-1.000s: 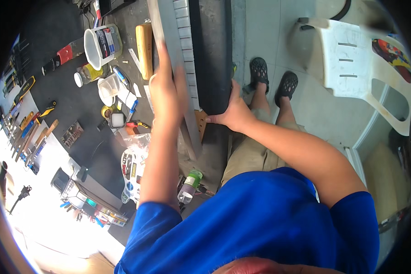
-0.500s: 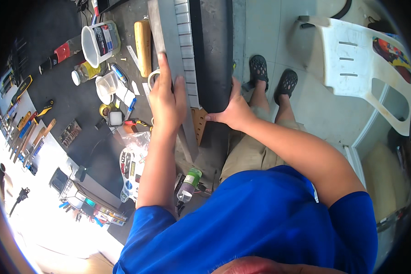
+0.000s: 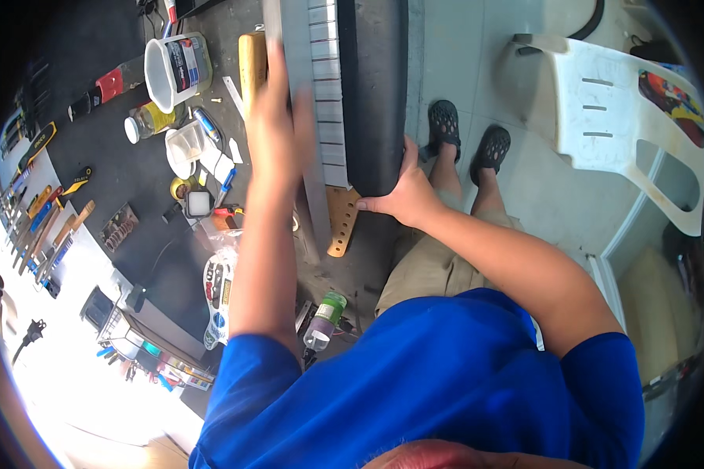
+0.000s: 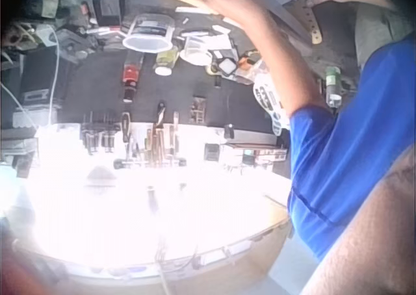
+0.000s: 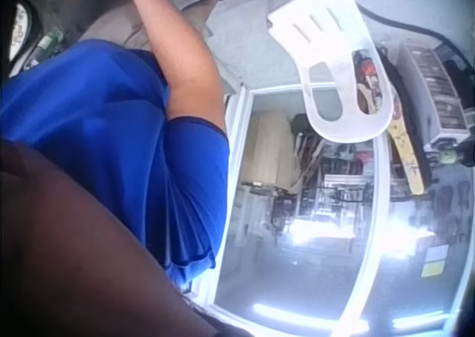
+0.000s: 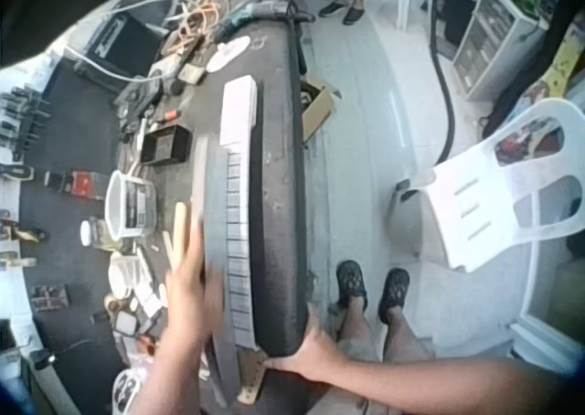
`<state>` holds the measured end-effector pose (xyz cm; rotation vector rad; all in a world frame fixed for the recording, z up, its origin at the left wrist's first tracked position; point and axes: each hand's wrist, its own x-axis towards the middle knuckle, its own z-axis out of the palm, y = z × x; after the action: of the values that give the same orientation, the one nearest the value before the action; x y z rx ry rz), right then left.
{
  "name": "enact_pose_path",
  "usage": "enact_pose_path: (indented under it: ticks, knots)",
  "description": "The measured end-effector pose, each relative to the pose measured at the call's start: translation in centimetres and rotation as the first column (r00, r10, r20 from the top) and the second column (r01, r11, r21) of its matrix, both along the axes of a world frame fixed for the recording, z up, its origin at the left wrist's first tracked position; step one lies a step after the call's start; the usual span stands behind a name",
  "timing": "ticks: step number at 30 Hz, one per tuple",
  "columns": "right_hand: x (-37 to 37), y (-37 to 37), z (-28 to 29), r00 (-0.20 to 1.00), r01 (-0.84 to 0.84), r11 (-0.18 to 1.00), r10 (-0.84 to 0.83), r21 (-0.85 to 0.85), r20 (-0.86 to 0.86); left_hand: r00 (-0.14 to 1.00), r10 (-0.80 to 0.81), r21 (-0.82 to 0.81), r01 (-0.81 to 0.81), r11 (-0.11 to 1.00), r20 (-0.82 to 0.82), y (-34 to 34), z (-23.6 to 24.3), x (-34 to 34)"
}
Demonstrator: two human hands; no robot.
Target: The person marks a fretboard with a red pen, places the neck into a long wooden guide, and sands the surface using a sanding block.
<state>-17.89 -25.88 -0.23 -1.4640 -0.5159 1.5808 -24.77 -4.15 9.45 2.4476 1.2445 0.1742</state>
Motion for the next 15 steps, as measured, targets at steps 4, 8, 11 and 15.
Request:
enact_pose_path:
  ticks: [4, 8, 11, 15]
  knots:
    - [-0.8, 1.1, 0.3, 1.0, -0.011, 1.0, 0.011, -0.004, -0.029, 0.991, 0.062, 0.015, -0.064, 0.998, 0.115, 6.9, 3.6, 8.9]
    - [0.1, 0.2, 0.2, 0.999, -0.031, 0.999, 0.03, -0.042, -0.011, 1.0, -0.022, 0.1, 0.02, 0.995, 0.013, 1.8, -0.5, 0.9]
    - [0.4, -0.3, 0.0, 0.999, 0.037, 0.999, -0.037, 0.02, 0.017, 0.989, -0.109, 0.191, 0.089, 0.978, 0.099, -2.8, -0.6, -2.5]
    - [0.3, 0.2, 0.3, 1.0, 0.013, 1.0, -0.013, 0.021, 0.004, 0.998, 0.032, 0.043, -0.03, 0.999, -0.054, 3.2, 1.3, 4.4]
